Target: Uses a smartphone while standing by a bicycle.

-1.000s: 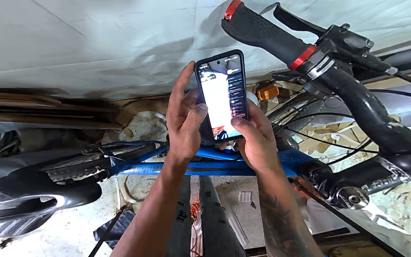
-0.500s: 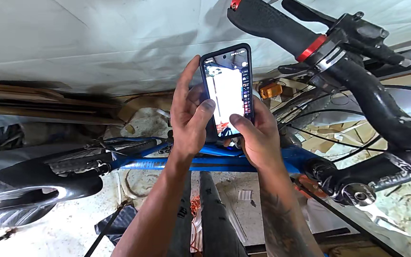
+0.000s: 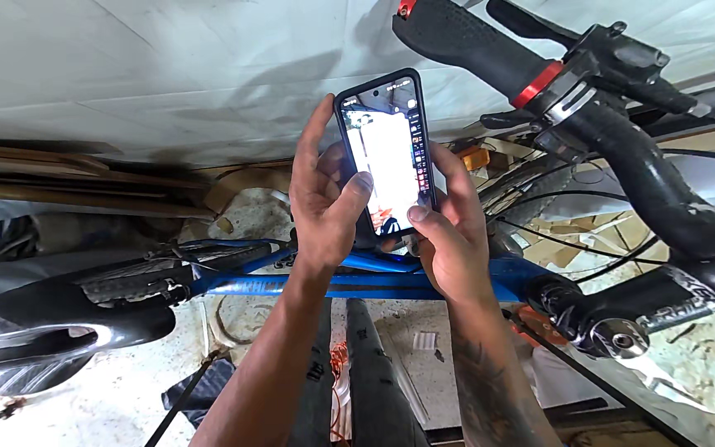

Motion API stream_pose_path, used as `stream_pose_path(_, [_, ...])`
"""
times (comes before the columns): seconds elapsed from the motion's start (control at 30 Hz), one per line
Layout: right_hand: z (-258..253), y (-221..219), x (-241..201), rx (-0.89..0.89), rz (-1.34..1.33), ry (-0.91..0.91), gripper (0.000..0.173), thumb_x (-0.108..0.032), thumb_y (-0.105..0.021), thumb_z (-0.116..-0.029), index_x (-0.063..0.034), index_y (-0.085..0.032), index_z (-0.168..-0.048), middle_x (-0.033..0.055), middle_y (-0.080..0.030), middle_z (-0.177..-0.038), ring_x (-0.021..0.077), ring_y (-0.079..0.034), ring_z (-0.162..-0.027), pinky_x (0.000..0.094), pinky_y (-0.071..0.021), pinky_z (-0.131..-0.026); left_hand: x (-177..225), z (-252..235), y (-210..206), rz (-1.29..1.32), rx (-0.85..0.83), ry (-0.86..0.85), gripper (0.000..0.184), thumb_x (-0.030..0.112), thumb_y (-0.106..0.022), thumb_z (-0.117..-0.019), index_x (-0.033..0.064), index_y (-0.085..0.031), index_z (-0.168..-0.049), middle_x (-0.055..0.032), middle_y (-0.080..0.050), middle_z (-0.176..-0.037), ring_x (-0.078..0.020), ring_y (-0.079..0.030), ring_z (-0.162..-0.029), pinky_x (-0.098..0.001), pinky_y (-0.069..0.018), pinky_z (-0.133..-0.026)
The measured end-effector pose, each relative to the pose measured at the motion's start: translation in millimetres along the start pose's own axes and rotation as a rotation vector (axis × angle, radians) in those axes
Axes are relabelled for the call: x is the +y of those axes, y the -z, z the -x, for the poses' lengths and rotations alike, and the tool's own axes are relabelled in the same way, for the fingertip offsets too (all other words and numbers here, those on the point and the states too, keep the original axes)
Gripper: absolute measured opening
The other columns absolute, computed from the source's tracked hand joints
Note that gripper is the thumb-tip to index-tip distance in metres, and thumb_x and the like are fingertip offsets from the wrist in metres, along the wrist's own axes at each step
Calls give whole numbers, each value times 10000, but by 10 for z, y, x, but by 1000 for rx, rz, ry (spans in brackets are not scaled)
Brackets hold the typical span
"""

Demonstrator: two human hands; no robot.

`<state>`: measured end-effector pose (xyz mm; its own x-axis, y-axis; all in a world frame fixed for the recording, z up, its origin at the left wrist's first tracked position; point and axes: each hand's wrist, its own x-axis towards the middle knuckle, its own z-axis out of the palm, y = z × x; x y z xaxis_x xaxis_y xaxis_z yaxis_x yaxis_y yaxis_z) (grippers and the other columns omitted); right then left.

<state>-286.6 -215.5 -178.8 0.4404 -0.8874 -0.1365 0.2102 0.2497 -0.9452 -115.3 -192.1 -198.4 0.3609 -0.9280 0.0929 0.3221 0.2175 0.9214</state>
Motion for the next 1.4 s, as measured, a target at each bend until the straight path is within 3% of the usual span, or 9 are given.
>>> stream_pose_path(0.33, [-11,-13,-18,-61,-43,27,767,49,-538,-913,-35,-220,-1606,258,-489,-1441,390,-651,-1128,484,-663,-703,-7,-54,-10,17,22,-10,821,-85,-559,-900,-21,-142,-1605,-286,-559,-1350,-360,-652,-1129,-488,-591,-945])
stream_pose_path(0.63, [-34,-6,-22,-64,10,46,771,39,-547,-907,-14,-228,-1606,252,-489,-1445,374,-657,-1115,466,-663,-708,-22,-81,25,33,-4,-2,797,-82,-476,-889,-22,-127,-1603,-272,-583,-1315,-328,-657,-1115,-472,-585,-943])
stream_pose_path(0.77, [-32,-19,-33,-39,15,33,773,47,-545,-920,-44,-219,-1615,241,-530,-1405,361,-680,-1078,459,-667,-693,-78,-93,114,29,-33,-23,662,-7,-350,-957,-12,-204,-1603,-250,-577,-1343,-325,-609,-1200,-504,-531,-1019])
stream_pose_path(0.87, [-27,-21,-11,-35,3,50,728,45,-532,-936,-21,-257,-1607,252,-533,-1399,365,-678,-1082,476,-665,-722,-98,-93,122,-10,-9,-37,666,-65,-307,-945,-11,-218,-1603,-233,-641,-1200,-303,-655,-1089,-488,-565,-957])
stream_pose_path(0.93, [-30,-23,-3,-18,24,58,708,54,-534,-938,-7,-288,-1599,244,-526,-1419,356,-663,-1123,483,-657,-783,-84,-79,95,-15,-3,-28,719,-121,-322,-908,-19,-183,-1606,-251,-643,-1230,-316,-672,-1083,-490,-582,-940])
stream_pose_path(1.1, [-49,-13,0,15,98,63,672,60,-560,-931,6,-353,-1568,228,-559,-1378,324,-693,-1054,425,-669,-690,-67,25,20,-1,96,23,737,-145,-362,-904,6,-211,-1609,-252,-647,-1246,-311,-681,-1074,-470,-591,-917])
stream_pose_path(1.4, [-14,-57,-13,-49,88,0,801,53,-582,-908,-47,-230,-1621,230,-552,-1385,339,-694,-1048,428,-671,-698,-60,34,133,-19,96,49,756,-150,-406,-889,17,-231,-1605,-239,-671,-1193,-290,-698,-1006,-441,-607,-855])
